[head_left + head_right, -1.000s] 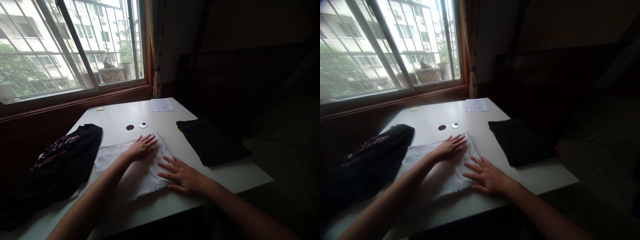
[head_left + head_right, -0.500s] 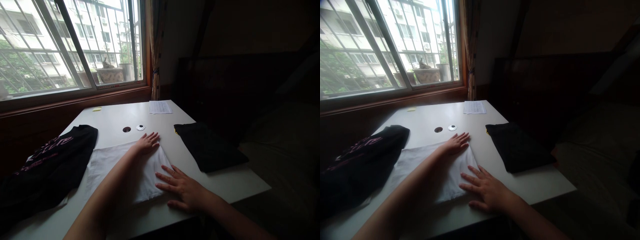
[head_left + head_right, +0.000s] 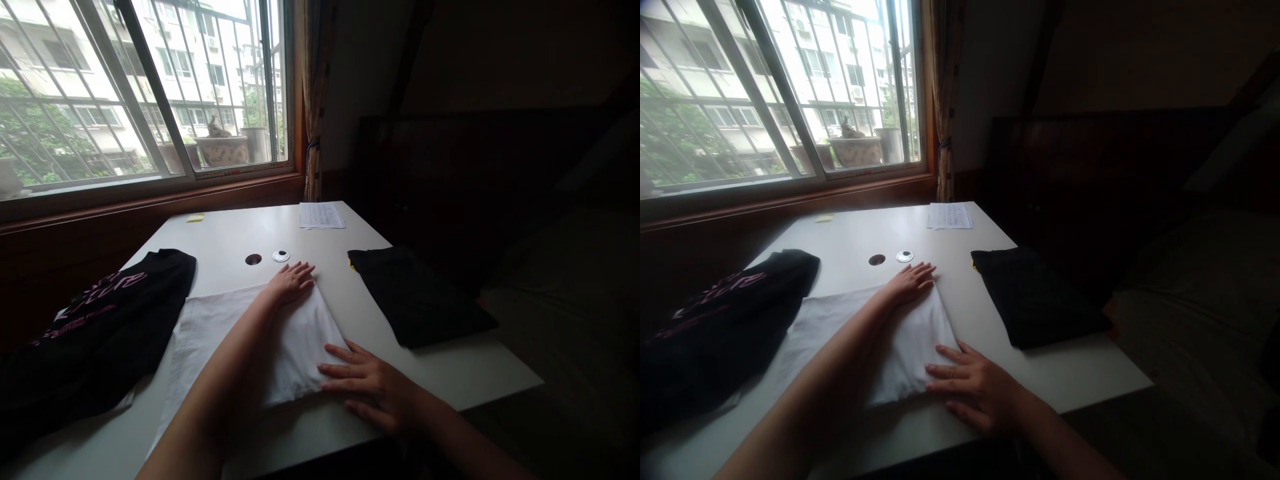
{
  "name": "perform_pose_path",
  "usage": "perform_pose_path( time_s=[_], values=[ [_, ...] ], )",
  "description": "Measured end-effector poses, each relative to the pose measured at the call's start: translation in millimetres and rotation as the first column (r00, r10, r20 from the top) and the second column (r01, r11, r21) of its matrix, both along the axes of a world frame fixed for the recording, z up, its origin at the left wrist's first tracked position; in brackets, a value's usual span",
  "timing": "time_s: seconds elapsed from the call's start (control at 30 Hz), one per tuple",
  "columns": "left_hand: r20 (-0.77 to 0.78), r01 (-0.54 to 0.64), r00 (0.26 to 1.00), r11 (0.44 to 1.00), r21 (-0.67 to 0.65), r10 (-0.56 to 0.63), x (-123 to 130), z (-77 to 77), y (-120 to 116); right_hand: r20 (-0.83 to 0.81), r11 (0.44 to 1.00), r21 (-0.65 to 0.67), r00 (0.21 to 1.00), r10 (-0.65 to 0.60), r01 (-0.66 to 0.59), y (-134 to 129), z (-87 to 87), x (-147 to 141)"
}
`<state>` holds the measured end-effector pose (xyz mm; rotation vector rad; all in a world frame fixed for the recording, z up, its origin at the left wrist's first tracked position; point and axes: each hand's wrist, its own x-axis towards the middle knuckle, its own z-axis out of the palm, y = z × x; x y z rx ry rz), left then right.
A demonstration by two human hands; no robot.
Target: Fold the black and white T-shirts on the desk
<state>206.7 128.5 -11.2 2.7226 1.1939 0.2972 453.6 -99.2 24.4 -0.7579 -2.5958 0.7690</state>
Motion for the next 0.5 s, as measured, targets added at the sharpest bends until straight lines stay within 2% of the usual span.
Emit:
perform_pose_path(
  time_s=[0.13, 0.23, 0.33, 0.43, 0.5],
  values=[
    [0.16, -0.037, 0.987, 0.996, 0.082, 0.024, -11.9, -0.4, -9.8, -0.18, 0.988, -0.047, 0.972, -0.15, 0.144, 3.8, -12.9, 8.1],
    [0.202, 0.0, 0.979, 0.995, 0.104, -0.021, -23.6, 2.3, -31.0, -0.291, 0.955, -0.024, 0.912, -0.289, 0.295, 8.5, -20.8, 8.7],
    [0.141, 0.12, 0.981, 0.989, 0.086, -0.132, -34.2, 9.2, -71.4, -0.31, 0.917, -0.005, 0.871, -0.381, 0.399, 12.0, -23.5, 5.9],
    [0.044, 0.301, 0.952, 0.953, 0.019, -0.302, -43.6, 18.0, -125.4, -0.27, 0.905, 0.018, 0.873, -0.406, 0.426, 11.9, -24.2, 3.4],
    [0.014, 0.321, 0.947, 0.947, -0.025, -0.321, -49.9, 23.3, -161.2, -0.246, 0.903, 0.037, 0.88, -0.407, 0.428, 10.8, -25.2, 2.9]
  ],
)
